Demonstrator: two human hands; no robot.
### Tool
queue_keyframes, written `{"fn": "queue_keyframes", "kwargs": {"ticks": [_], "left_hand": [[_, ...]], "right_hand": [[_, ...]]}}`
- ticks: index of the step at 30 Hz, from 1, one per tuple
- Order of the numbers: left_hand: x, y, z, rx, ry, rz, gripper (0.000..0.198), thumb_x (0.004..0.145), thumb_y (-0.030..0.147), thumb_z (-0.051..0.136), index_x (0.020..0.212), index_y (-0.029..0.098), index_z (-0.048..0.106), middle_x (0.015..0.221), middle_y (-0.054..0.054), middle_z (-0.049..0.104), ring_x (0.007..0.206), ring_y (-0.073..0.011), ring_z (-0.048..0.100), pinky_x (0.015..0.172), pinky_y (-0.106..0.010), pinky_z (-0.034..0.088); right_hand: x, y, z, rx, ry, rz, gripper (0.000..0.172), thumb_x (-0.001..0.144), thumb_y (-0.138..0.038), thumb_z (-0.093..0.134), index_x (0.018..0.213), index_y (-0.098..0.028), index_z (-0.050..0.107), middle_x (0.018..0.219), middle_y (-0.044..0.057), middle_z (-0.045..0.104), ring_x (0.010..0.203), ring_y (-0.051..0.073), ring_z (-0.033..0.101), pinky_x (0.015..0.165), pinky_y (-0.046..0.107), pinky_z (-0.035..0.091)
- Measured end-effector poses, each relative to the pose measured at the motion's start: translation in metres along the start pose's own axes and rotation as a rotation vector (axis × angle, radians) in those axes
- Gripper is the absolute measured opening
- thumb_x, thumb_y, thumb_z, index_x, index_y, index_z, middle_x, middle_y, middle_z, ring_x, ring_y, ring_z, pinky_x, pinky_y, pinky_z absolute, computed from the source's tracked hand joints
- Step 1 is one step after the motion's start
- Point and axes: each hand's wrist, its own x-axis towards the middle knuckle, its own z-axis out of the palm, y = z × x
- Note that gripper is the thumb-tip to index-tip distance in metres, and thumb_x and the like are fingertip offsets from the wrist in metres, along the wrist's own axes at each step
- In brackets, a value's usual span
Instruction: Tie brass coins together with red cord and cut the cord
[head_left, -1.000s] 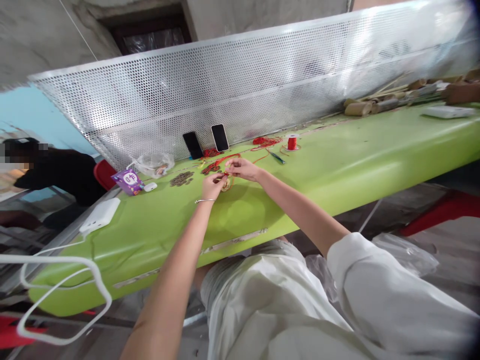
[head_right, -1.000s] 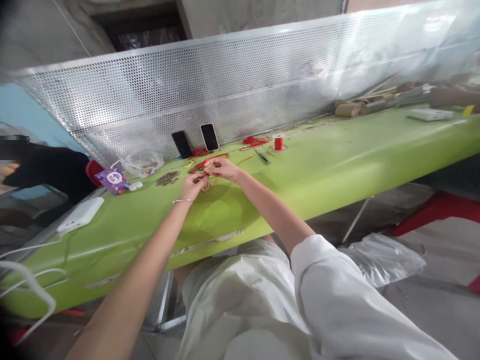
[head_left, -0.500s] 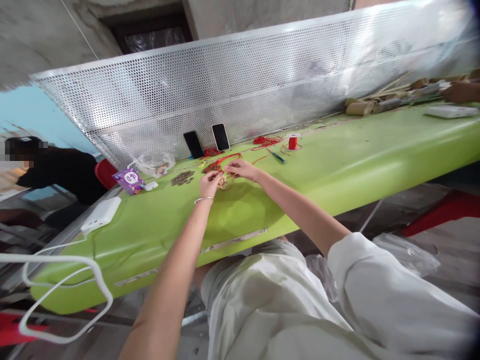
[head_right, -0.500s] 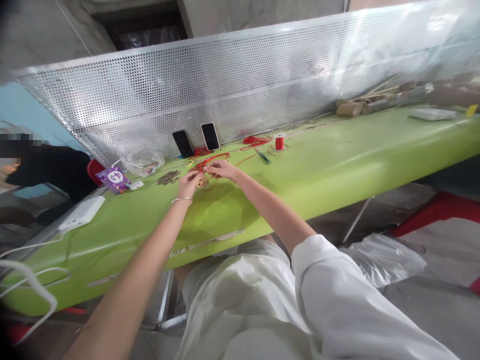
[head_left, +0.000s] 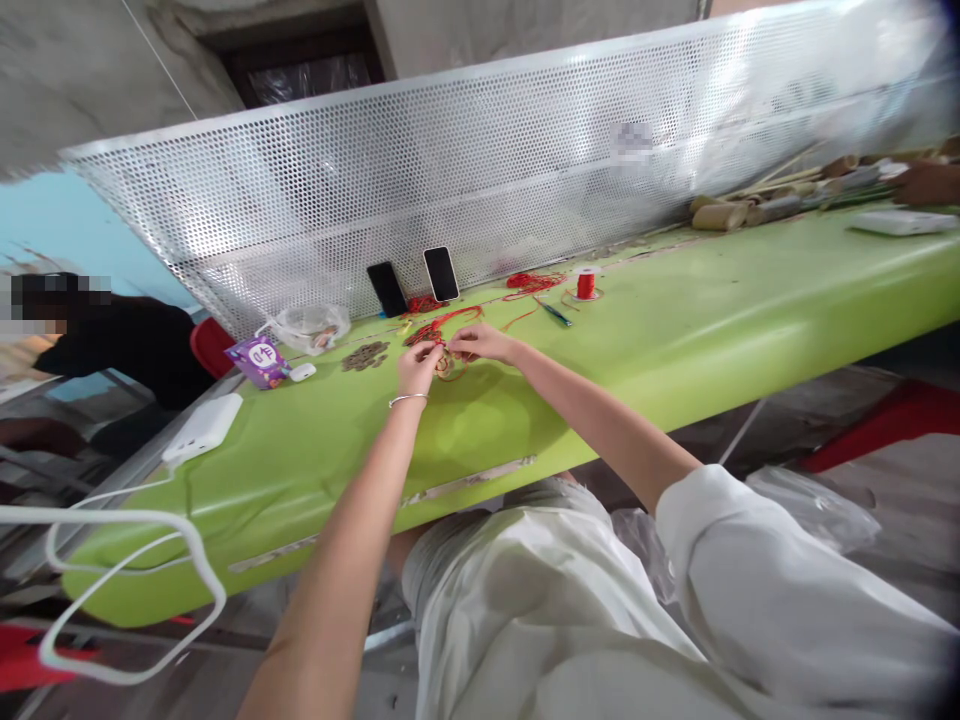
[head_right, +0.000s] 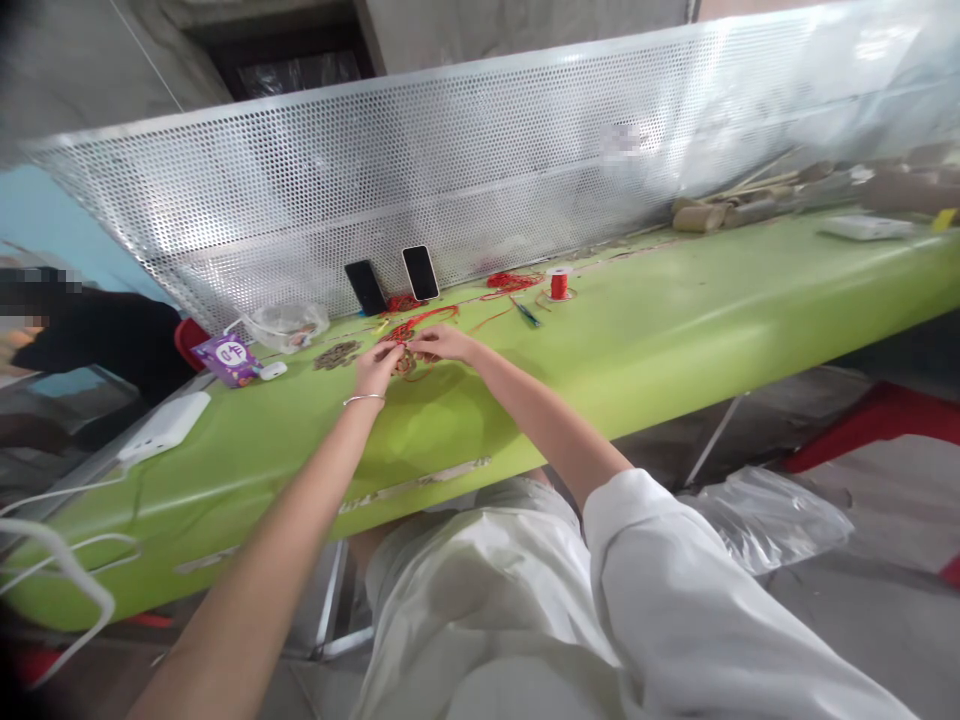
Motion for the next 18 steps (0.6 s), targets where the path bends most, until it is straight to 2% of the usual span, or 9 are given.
{"fn": "queue_keyframes", "kwargs": {"ticks": [6, 14, 18], "left_hand": [[0.0, 0.003, 0.0, 0.022, -0.011, -0.087, 0.026, 0.09, 0.031, 0.058, 0.11, 0.014, 0.059, 0.108, -0.007, 0.062, 0.091, -0.0187, 0.063, 0.077, -0.038, 0.055], [0.0, 0.004, 0.0, 0.023, 0.009, -0.074, 0.026, 0.09, 0.031, 0.057, 0.11, 0.014, 0.059, 0.11, -0.008, 0.062, 0.093, -0.0193, 0.062, 0.08, -0.039, 0.054], [-0.001, 0.004, -0.001, 0.038, -0.003, -0.064, 0.026, 0.09, 0.031, 0.057, 0.11, 0.014, 0.059, 0.109, -0.008, 0.062, 0.093, -0.0192, 0.062, 0.079, -0.038, 0.054]], "right_hand": [[0.002, 0.003, -0.001, -0.031, -0.022, -0.016, 0.024, 0.075, -0.036, 0.065, 0.074, -0.012, 0.065, 0.063, -0.001, 0.058, 0.057, 0.007, 0.05, 0.057, 0.022, 0.041], [0.006, 0.011, -0.001, -0.085, -0.019, -0.018, 0.016, 0.076, -0.023, 0.058, 0.064, -0.013, 0.058, 0.054, -0.003, 0.053, 0.051, 0.007, 0.047, 0.054, 0.021, 0.038], [0.008, 0.014, -0.002, -0.116, -0.01, -0.008, 0.018, 0.076, -0.021, 0.056, 0.059, -0.014, 0.054, 0.05, -0.005, 0.05, 0.047, 0.005, 0.042, 0.049, 0.019, 0.034]]}}
